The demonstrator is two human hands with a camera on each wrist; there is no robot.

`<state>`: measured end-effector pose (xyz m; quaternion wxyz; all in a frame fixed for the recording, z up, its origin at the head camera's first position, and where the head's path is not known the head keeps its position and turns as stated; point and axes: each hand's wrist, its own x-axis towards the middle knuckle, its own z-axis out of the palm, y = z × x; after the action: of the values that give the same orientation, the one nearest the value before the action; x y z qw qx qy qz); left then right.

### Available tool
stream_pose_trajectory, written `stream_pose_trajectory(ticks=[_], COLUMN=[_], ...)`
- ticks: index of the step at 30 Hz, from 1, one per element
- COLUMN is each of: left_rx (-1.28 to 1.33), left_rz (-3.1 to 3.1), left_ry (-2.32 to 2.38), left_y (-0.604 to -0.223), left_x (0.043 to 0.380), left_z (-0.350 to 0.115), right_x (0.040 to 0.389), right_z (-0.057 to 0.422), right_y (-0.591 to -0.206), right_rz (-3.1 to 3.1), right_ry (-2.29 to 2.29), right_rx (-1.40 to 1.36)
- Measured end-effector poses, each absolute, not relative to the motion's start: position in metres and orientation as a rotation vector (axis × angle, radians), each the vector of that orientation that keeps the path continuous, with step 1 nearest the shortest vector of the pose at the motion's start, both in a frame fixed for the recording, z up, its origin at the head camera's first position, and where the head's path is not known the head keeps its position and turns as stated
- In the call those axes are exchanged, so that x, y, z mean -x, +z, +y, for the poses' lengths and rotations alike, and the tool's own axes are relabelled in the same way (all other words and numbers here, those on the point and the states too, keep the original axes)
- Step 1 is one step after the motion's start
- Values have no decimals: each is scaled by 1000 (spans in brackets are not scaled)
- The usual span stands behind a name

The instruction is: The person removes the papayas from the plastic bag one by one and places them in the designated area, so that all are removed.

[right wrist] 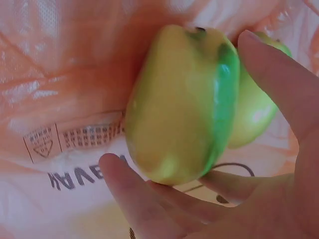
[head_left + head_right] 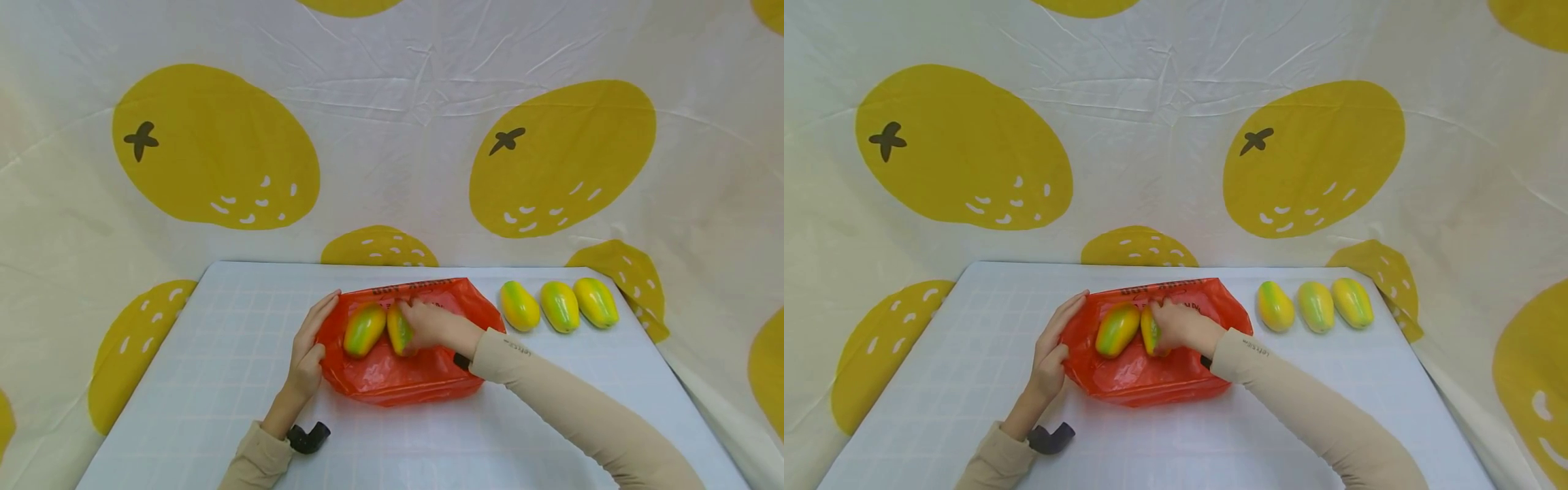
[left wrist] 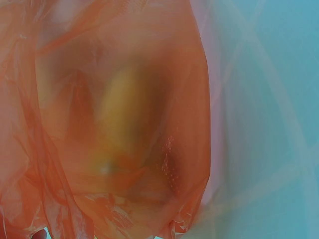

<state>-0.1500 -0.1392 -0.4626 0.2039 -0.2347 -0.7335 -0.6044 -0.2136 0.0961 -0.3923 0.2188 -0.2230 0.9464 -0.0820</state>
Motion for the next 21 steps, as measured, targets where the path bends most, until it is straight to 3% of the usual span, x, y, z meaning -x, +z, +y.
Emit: stream_pose_trajectory(ticks=[21], left_rx=[665], left_rz=[-2034], left_ry=[-1688], left_y=[-463], left_x=[150], left_z=[-140], right_x=[212], right_z=[96], right_y=[-409], right_rz=[2649], right_ry=[-320], right_rx=[689])
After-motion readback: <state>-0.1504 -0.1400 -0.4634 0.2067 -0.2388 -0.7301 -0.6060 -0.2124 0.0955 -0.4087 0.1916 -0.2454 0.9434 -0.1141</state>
